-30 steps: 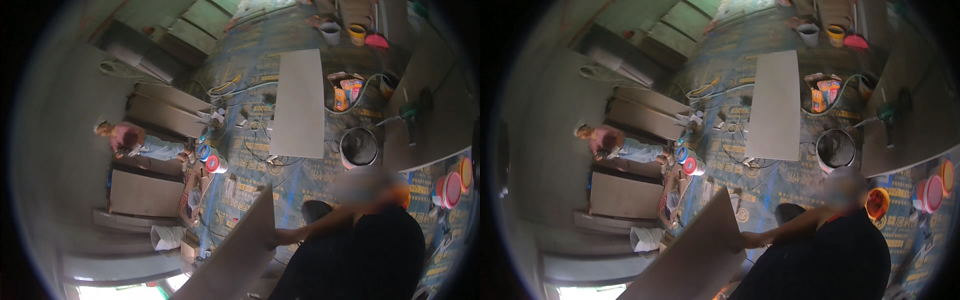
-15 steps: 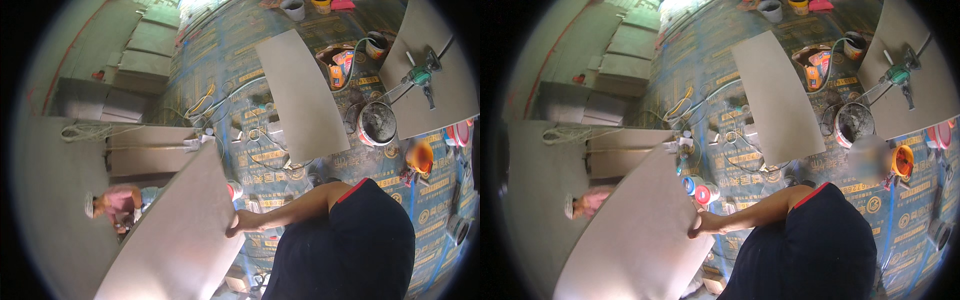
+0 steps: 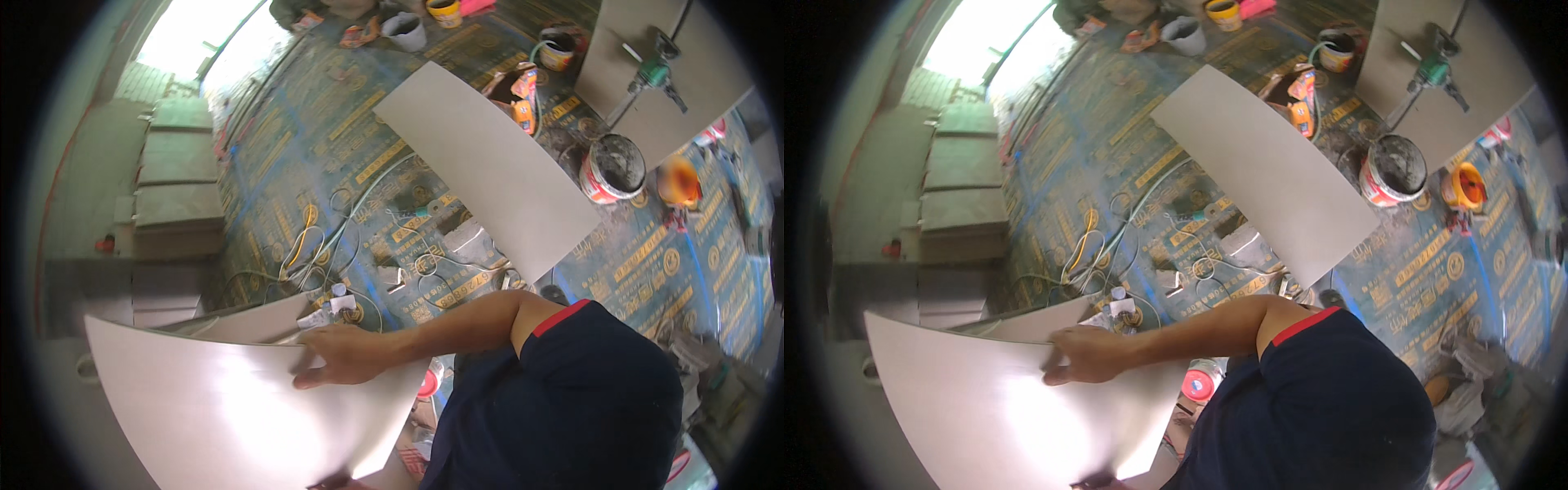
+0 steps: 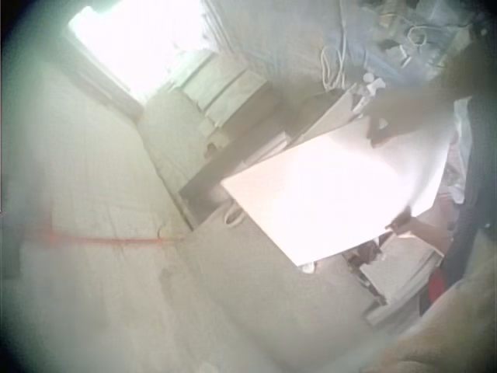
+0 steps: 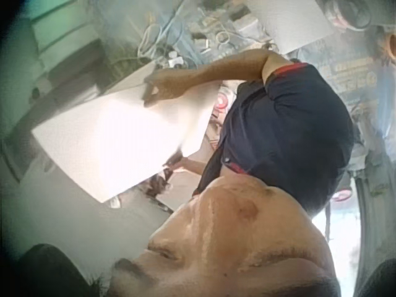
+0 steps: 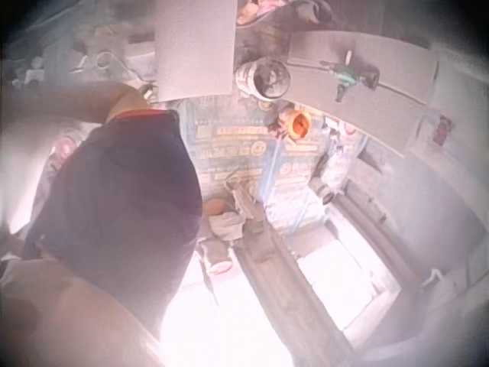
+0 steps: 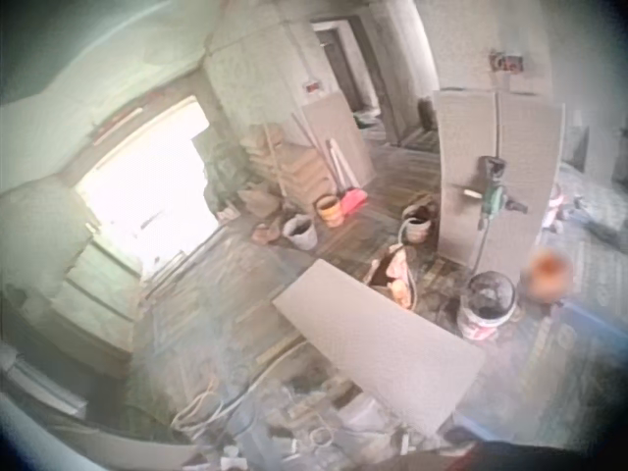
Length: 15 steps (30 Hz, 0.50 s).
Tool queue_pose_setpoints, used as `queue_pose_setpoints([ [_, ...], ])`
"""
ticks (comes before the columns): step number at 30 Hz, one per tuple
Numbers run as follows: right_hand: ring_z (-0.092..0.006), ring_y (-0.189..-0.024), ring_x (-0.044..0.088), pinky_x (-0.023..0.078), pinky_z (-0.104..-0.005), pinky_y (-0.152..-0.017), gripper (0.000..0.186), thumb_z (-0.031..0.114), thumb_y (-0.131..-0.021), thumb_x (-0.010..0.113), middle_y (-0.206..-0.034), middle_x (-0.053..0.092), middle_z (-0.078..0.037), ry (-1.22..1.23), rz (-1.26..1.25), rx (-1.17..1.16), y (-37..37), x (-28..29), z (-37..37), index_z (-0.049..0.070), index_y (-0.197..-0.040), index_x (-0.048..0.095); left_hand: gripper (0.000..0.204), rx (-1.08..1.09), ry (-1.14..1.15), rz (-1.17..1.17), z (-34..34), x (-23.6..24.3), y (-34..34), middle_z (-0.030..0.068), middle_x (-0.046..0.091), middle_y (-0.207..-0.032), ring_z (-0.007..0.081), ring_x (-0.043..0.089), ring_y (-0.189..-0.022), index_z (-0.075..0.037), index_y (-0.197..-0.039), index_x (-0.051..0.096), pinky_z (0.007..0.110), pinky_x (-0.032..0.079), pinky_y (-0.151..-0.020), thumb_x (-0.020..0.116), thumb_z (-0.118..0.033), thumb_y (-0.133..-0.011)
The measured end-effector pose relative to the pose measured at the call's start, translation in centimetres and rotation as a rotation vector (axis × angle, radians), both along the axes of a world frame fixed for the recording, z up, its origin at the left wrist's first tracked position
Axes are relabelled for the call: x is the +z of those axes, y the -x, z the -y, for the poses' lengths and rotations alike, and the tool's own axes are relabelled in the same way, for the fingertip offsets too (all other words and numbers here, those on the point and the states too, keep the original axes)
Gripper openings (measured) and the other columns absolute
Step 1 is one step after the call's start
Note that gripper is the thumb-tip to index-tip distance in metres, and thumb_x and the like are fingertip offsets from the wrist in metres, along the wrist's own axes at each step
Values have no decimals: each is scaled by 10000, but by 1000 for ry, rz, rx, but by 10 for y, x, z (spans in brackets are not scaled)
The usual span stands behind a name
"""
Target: The person uses an angle grinder to cut and shape ceramic tiles on a workshop table, then moves to a wall to measure and fit a tile piece into place.
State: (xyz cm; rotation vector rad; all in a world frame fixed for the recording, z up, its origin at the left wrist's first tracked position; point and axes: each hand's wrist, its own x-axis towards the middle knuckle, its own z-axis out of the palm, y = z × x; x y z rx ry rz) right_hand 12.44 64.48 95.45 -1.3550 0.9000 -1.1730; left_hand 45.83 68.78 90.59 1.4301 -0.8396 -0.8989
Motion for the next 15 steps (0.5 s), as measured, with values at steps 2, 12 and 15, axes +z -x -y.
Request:
queue_pose_setpoints([
  [2,-347,-1141,564,424,-430,-966,540,550,-857,631,-1209,598,-210,15,-35,-182,12,-7,20,66,-1095,653,515,-74,40,-28,64,2,-7,139,604,-1186,282,597,-1064,-17,-1241,581,399,490,-910,606,-397,-895],
  [12,-314,-891,676,503,-436,-811,636,698,-772,622,-913,706,-152,-709,-80,-849,32,-225,94,103,-972,716,624,-780,-48,82,411,-127,36,165,516,-1362,277,508,-1227,30,-1364,465,398,406,-1050,410,-477,-1005],
  [15,-299,-855,695,530,-407,-773,670,683,-770,627,-945,711,-178,-930,77,-1120,36,-256,83,75,-1038,719,624,-693,-499,524,464,-167,141,165,615,-1219,286,605,-1059,91,-1232,570,376,500,-917,462,-477,-996],
])
